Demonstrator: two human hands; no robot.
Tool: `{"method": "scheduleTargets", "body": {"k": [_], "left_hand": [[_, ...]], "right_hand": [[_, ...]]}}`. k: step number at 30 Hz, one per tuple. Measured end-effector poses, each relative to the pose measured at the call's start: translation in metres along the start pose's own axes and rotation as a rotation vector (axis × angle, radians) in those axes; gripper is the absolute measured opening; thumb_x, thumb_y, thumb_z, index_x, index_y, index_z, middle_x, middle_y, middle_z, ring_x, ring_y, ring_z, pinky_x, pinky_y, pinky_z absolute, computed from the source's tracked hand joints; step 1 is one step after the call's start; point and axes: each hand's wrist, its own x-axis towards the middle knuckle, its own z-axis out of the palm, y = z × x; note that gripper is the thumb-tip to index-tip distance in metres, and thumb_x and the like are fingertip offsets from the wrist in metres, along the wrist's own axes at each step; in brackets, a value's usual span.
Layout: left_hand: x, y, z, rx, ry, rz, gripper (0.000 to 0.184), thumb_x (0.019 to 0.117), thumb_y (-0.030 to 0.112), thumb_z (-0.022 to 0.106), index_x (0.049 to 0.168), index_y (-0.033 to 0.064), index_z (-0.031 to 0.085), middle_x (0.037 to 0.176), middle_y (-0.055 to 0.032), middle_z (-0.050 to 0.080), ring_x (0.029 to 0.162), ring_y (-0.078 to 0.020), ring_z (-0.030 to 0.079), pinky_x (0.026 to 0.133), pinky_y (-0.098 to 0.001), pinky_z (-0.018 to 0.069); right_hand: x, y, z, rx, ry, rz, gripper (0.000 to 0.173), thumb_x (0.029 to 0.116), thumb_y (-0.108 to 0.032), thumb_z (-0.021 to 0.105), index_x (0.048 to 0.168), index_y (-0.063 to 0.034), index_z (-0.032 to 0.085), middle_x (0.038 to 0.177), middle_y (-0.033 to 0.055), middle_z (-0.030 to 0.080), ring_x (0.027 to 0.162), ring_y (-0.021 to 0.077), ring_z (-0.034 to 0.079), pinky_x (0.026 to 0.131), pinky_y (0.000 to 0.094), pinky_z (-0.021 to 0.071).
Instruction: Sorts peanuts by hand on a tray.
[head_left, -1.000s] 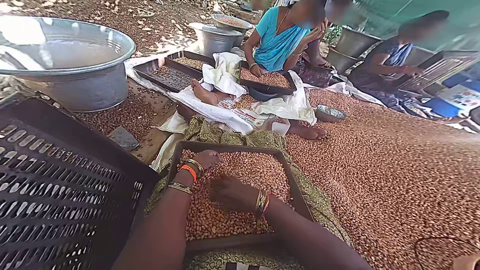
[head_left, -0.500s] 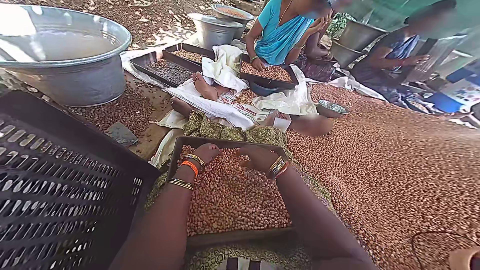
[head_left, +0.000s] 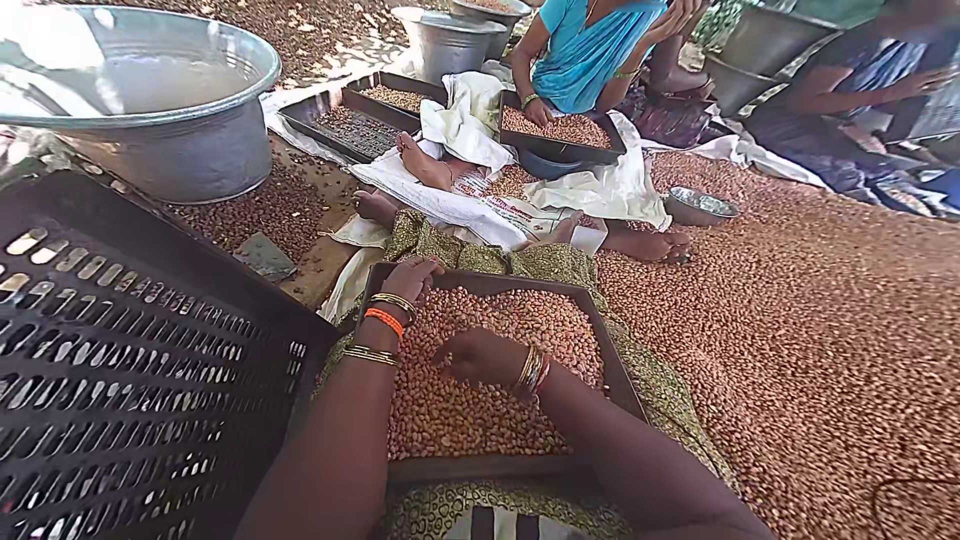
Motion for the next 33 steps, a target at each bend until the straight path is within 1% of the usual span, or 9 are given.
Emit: {"method": "scheduleTargets", "body": {"k": [3,5,7,10,13,18,23,31,33], "left_hand": [[-0.001,0.0,-0.005,-0.055,0.021,0.022,0.033,0.1118,0.029,0.042,0.1,0.007,0.064,0.058,0.0055,0.039,0.044,-0.0044,0.033,0.042,-0.0183,0.0288],[0.0,0.002,-0.006,-0.115,0.055,0.032,0.036,0.1118,0.031,0.042,0.096,0.0079,0.064,0.056,0.006,0.039,0.041,-0.0037,0.032,0.04,-0.0179,0.0278],[0.0,0.004,-0.007,-0.154,0.075,0.04,0.038,0.1119,0.033,0.041,0.094,0.0076,0.064,0.055,0.0056,0.038,0.041,-0.0043,0.032,0.039,-0.0179,0.0279],[-0.001,0.003,-0.007,-0.128,0.063,0.027,0.039,0.112,0.036,0.04,0.094,0.0096,0.063,0.056,0.0061,0.038,0.041,-0.0043,0.031,0.04,-0.0181,0.0263],[-0.001,0.002,-0.01,-0.122,0.057,0.053,0.04,0.1113,0.037,0.042,0.092,0.0106,0.064,0.054,0.007,0.038,0.041,-0.0036,0.03,0.04,-0.018,0.0255],[-0.003,0.005,-0.012,-0.101,0.052,0.035,0.039,0.1116,0.036,0.042,0.093,0.0095,0.064,0.055,0.0054,0.038,0.041,-0.0048,0.031,0.04,-0.0187,0.0265],[0.0,0.004,-0.01,-0.055,-0.03,0.041,0.037,0.1125,0.034,0.039,0.097,0.0092,0.062,0.058,0.0056,0.039,0.043,-0.0044,0.032,0.041,-0.0181,0.0266],[-0.004,0.006,-0.009,-0.051,-0.003,0.022,0.036,0.1119,0.034,0.042,0.097,0.0082,0.063,0.056,0.0053,0.039,0.043,-0.0048,0.032,0.042,-0.0184,0.0273],[-0.003,0.005,-0.009,-0.026,-0.003,0.016,0.036,0.112,0.033,0.042,0.098,0.008,0.063,0.057,0.005,0.04,0.043,-0.0048,0.033,0.042,-0.0185,0.0279]], "right_hand": [[0.015,0.015,0.01,-0.075,0.064,0.178,0.036,0.0993,-0.013,0.062,0.135,-0.0071,0.063,0.112,0.0222,0.071,0.1,0.039,0.07,0.09,0.0608,0.0541],[0.018,0.014,0.007,-0.137,0.15,0.302,0.045,0.0982,-0.015,0.063,0.143,-0.0097,0.056,0.118,0.0232,0.069,0.108,0.0422,0.068,0.093,0.0638,0.0519],[0.018,-0.005,0.003,-0.199,0.161,0.283,0.046,0.1005,-0.013,0.059,0.146,-0.0092,0.053,0.121,0.0229,0.068,0.111,0.0408,0.068,0.095,0.061,0.0526],[0.022,-0.024,0.013,-0.171,0.166,-0.092,0.024,0.1004,-0.007,0.058,0.117,0.0022,0.073,0.111,0.0217,0.073,0.109,0.0343,0.068,0.101,0.0497,0.0505],[0.037,-0.032,0.028,-0.219,0.105,-0.139,0.021,0.1017,-0.011,0.058,0.106,0.0005,0.075,0.108,0.0202,0.072,0.108,0.0346,0.068,0.097,0.0522,0.0525],[0.043,-0.03,0.043,-0.116,0.143,-0.042,0.023,0.101,-0.015,0.06,0.114,0.0001,0.073,0.112,0.0195,0.072,0.106,0.0331,0.07,0.095,0.054,0.0535],[0.037,-0.017,0.034,-0.082,0.205,-0.057,0.021,0.097,-0.006,0.06,0.111,0.0045,0.072,0.11,0.0207,0.072,0.105,0.0304,0.069,0.097,0.0462,0.053],[0.046,-0.036,0.049,-0.228,0.211,-0.229,0.018,0.0989,-0.004,0.058,0.096,0.0062,0.073,0.1,0.0218,0.072,0.102,0.035,0.069,0.094,0.0488,0.0538],[0.047,-0.034,0.054,-0.232,0.221,-0.209,0.019,0.1001,-0.004,0.056,0.099,0.0063,0.072,0.103,0.022,0.071,0.106,0.0349,0.069,0.097,0.0483,0.0535]]}}
